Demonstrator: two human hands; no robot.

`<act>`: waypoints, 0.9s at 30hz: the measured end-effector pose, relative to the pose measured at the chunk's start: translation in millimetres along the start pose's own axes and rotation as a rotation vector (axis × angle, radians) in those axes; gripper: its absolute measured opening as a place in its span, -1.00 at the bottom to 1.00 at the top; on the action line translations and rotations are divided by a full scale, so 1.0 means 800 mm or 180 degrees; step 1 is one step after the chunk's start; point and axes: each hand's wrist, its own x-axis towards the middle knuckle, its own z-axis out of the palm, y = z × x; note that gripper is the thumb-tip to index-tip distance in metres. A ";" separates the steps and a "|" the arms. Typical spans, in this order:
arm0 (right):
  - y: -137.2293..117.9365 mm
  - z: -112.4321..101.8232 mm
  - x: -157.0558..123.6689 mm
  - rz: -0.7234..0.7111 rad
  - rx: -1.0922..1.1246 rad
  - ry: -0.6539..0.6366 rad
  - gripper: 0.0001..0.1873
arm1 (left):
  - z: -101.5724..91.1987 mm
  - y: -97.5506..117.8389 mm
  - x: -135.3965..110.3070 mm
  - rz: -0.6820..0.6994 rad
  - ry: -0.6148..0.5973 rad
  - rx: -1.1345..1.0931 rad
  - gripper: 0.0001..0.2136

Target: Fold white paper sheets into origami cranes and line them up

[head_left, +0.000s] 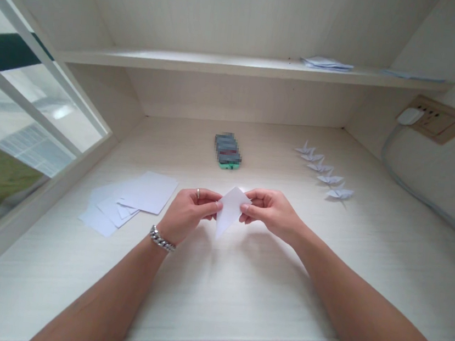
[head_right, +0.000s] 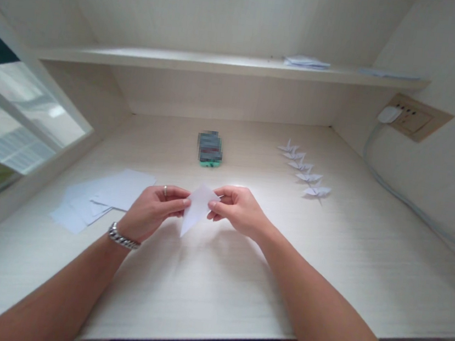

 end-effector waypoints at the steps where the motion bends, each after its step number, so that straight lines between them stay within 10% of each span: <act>1: 0.000 0.000 0.000 0.0025 0.0034 0.0016 -0.64 | 0.000 0.000 0.000 -0.0005 -0.0011 -0.0006 -0.80; 27: 0.003 0.008 -0.002 -0.0019 -0.0080 -0.0062 -0.72 | 0.010 0.009 -0.011 0.0578 0.0073 0.0839 -0.91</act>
